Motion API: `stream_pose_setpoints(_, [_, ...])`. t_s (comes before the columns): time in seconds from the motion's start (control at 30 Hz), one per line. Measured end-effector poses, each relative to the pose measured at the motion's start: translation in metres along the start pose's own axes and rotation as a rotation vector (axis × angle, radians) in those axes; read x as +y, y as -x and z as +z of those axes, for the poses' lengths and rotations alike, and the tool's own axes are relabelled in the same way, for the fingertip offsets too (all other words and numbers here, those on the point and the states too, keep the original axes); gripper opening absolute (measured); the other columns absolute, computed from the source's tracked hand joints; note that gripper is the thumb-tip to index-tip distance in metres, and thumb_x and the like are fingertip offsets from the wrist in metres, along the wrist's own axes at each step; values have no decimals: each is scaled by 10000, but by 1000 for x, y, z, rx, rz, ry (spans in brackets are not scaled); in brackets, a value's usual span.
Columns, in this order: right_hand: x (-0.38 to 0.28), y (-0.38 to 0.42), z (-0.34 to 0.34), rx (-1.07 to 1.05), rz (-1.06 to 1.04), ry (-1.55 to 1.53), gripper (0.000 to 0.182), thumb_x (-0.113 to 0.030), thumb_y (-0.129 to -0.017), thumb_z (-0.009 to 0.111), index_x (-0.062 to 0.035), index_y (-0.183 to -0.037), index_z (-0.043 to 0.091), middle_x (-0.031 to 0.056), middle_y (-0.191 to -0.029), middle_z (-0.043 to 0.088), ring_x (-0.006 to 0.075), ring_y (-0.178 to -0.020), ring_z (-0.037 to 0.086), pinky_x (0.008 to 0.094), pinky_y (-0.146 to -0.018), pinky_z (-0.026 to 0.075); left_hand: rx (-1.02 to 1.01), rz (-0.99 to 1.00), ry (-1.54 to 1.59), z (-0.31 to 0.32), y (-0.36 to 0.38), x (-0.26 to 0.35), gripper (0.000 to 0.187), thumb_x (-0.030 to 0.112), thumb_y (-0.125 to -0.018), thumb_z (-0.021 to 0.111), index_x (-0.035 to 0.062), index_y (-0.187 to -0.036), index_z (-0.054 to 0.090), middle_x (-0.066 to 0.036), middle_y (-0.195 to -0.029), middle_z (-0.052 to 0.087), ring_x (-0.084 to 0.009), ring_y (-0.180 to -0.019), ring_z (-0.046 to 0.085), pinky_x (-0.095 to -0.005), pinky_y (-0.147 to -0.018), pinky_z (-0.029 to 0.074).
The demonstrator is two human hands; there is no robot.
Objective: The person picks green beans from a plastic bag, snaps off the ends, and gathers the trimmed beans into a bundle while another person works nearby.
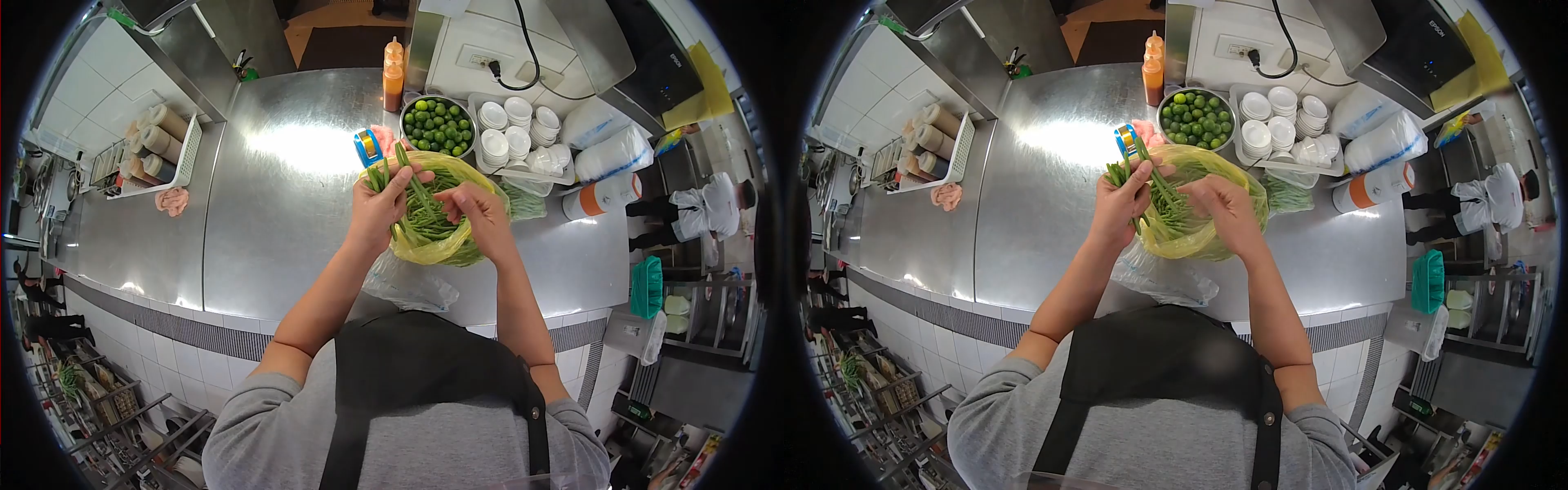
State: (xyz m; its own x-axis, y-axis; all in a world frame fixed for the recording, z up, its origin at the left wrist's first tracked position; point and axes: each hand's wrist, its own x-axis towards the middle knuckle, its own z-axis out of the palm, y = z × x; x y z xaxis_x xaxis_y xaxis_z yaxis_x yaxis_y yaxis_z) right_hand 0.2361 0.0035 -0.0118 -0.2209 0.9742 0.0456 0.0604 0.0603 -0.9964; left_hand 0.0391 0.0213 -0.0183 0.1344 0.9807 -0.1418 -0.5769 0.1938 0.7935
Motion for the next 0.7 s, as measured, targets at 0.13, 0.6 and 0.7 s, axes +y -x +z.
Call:
stream_pose_setpoints(0.13, [-6,3,11,2,-139,317,146,-111,-939,639,10,-983,709,39,-811,590,131,-737,561,290,-681,450,39,23,-12,0,-1,1,184,127,-991,618,-16,-1091,676,-186,-991,739,-3,-449,384,-177,-403,286])
stream_pose_setpoints(0.6, [0,-3,10,66,354,589,344,-267,-967,611,34,-802,626,108,-729,567,215,-645,545,357,-622,435,219,227,-51,-2,-3,-2,159,110,-986,633,-21,-1046,702,-142,-982,748,-7,-475,349,-181,-412,263])
stream_pose_setpoints(0.7, [20,-4,20,114,-77,284,287,-244,-993,629,0,-842,647,18,-740,569,85,-657,511,254,-605,406,215,222,-45,0,-3,-1,159,113,-989,629,-20,-1039,700,-152,-998,745,-6,-479,344,-184,-409,260])
